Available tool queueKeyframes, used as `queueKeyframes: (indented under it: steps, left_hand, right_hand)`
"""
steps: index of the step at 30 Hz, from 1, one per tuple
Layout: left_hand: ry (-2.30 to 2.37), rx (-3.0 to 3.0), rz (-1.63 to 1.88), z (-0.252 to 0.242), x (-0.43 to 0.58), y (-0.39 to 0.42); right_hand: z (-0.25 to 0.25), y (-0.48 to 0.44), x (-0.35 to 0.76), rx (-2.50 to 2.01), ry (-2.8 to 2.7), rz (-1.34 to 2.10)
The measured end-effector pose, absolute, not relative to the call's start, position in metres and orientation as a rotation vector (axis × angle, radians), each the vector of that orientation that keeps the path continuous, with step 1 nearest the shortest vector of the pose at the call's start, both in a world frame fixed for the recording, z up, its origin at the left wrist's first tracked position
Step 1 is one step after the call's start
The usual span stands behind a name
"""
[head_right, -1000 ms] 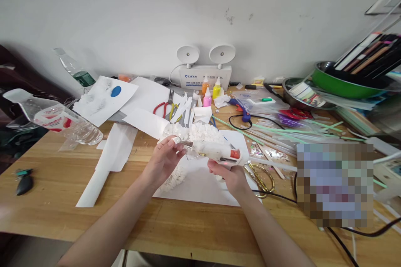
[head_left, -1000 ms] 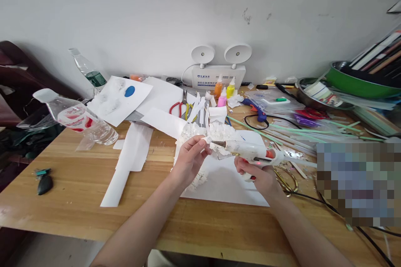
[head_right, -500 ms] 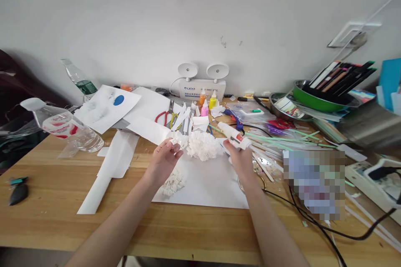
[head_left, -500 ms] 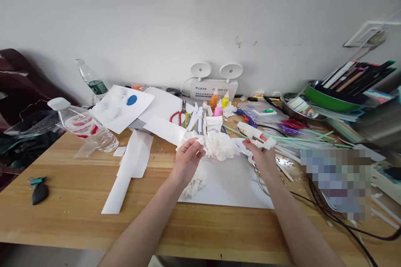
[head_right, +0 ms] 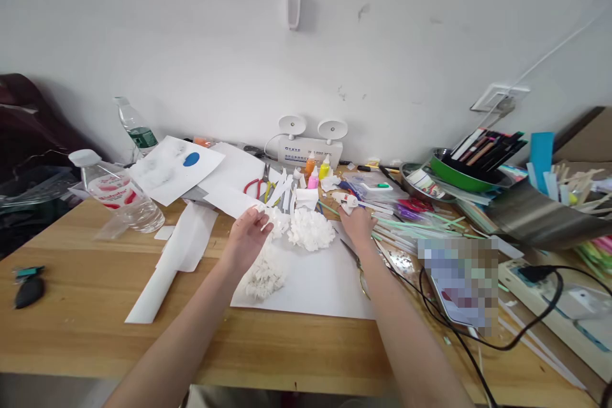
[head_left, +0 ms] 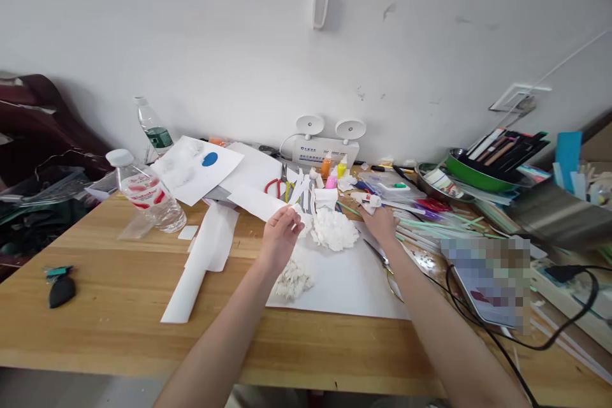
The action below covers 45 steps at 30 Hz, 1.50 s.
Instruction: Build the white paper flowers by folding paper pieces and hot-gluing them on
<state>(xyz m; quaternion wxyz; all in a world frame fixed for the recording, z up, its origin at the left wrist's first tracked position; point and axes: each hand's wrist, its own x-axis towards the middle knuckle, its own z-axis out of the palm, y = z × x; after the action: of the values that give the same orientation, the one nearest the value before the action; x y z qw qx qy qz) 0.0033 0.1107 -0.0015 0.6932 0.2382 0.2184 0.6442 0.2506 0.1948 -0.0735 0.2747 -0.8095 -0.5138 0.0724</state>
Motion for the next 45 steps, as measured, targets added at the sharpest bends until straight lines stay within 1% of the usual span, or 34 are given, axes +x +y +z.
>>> queueKeyframes:
  steps: [6, 10, 13, 15, 17, 19, 21, 24, 32, 37, 41, 45]
  left_hand:
    - [0.496, 0.62, 1.492, 0.013, -0.003, 0.107]
    - [0.673, 0.823, 1.489, 0.015, -0.016, 0.094]
    - [0.895, 1.082, 1.399, 0.013, -0.032, 0.078]
    - [1.038, 1.293, 1.297, 0.011, -0.042, 0.067]
    - [1.154, 1.494, 1.203, 0.01, -0.048, 0.058]
    - [1.222, 1.646, 1.132, 0.008, -0.052, 0.051]
    - [1.247, 1.737, 1.085, 0.006, -0.053, 0.046]
    - [1.263, 1.809, 1.042, 0.002, -0.053, 0.041]
    - [1.344, 1.954, 0.929, -0.004, -0.052, 0.037]
    - [1.353, 2.024, 0.877, -0.006, -0.049, 0.037]
    - [1.394, 2.1, 0.738, -0.009, -0.046, 0.037]
    - [1.415, 2.152, 0.68, -0.01, -0.044, 0.038]
  right_hand:
    - [-0.064, 0.18, 0.256, -2.163, -1.317, 0.214]
    - [-0.056, 0.152, 0.254, -2.099, -1.153, 0.11]
    - [-0.052, 0.122, 0.243, -1.7, -0.947, 0.044]
    - [-0.047, 0.103, 0.228, -1.491, -1.035, 0.14]
    - [-0.04, 0.086, 0.21, -1.334, -1.337, 0.375]
    - [-0.034, 0.073, 0.189, -1.188, -1.698, 0.54]
    - [-0.03, 0.065, 0.171, -1.125, -2.022, 0.598]
    - [-0.029, 0.061, 0.152, -1.108, -2.268, 0.617]
    - [-0.04, 0.065, 0.14, -1.108, -2.401, 0.644]
    - [-0.042, 0.066, 0.139, -1.118, -2.395, 0.636]
    - [-0.041, 0.067, 0.145, -1.138, -2.354, 0.642]
    - [-0.041, 0.066, 0.152, -1.14, -2.321, 0.604]
